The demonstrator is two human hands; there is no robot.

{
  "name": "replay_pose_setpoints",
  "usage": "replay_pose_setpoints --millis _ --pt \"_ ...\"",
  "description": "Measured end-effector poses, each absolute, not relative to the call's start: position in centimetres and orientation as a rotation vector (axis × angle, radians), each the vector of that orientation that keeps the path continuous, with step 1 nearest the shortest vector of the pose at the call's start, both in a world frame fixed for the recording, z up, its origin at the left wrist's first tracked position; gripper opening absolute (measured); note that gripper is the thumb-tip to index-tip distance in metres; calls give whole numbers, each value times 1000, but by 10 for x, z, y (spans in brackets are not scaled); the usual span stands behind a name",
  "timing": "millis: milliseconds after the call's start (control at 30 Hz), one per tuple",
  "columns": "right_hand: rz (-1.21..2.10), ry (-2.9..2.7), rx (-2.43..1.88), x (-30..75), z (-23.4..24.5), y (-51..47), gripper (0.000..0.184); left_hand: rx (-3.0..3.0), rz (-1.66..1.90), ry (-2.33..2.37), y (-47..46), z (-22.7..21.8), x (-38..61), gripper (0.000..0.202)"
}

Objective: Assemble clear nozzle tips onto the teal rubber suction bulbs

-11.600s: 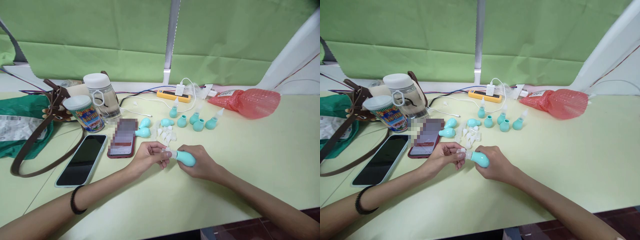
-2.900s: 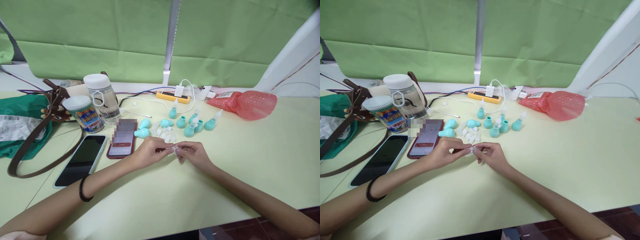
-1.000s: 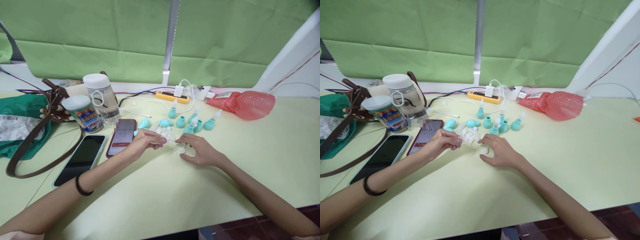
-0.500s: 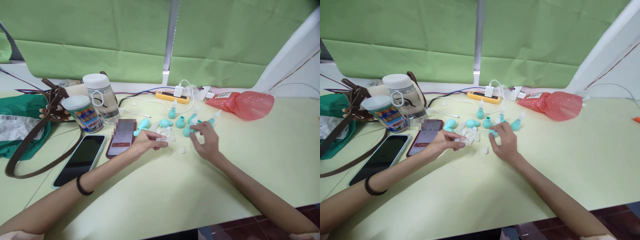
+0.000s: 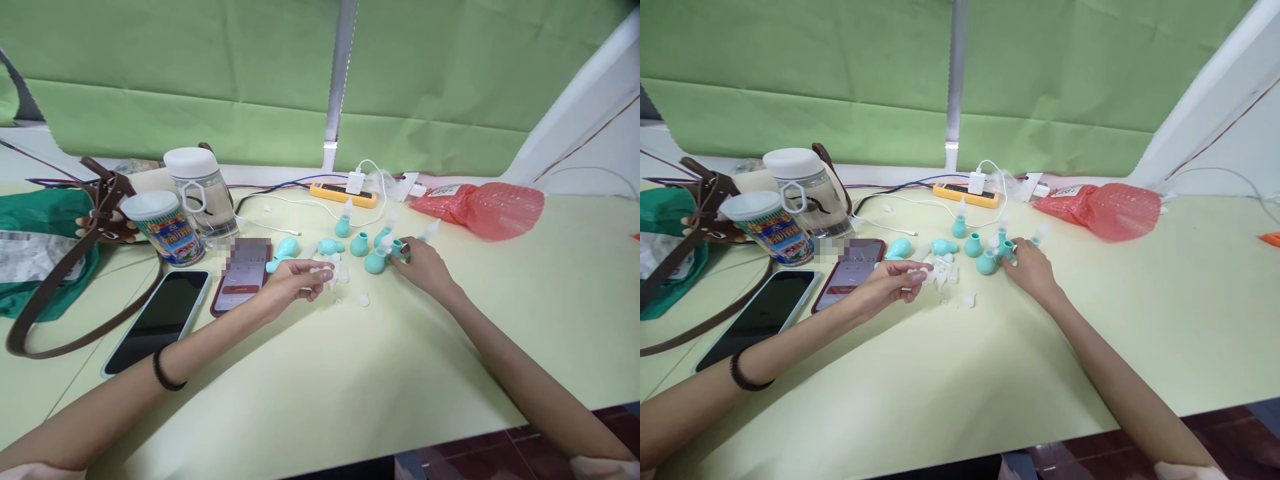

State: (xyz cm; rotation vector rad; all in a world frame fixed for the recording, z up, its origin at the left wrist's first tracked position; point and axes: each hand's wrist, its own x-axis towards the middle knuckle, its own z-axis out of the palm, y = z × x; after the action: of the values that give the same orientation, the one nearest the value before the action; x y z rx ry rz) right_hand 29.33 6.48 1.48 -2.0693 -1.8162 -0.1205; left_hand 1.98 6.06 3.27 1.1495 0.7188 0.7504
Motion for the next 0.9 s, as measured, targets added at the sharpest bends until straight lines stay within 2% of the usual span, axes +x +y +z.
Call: replay_pose_setpoints --millis 100,200,333,467,633,767,900 --pt "-132 -1825 -2006 296 17 66 28 1153 686 713 61 34 19 36" --pt "-222 -1761 -1900 293 24 63 22 1179 667 719 61 33 19 34" --pt "-401 -1545 -1736 283 35 54 19 1185 657 705 60 32 20 28" --pt "-498 -1408 -1347 275 40 46 22 1158 699 727 59 28 20 27" --pt "-163 -1526 -974 256 30 35 29 1252 715 768 58 26 22 18" --pt "111 -1692 -1016 234 20 20 28 1213 643 742 56 29 23 20" --pt "267 -1873 -1087 218 19 10 19 1259 584 677 55 34 23 22"
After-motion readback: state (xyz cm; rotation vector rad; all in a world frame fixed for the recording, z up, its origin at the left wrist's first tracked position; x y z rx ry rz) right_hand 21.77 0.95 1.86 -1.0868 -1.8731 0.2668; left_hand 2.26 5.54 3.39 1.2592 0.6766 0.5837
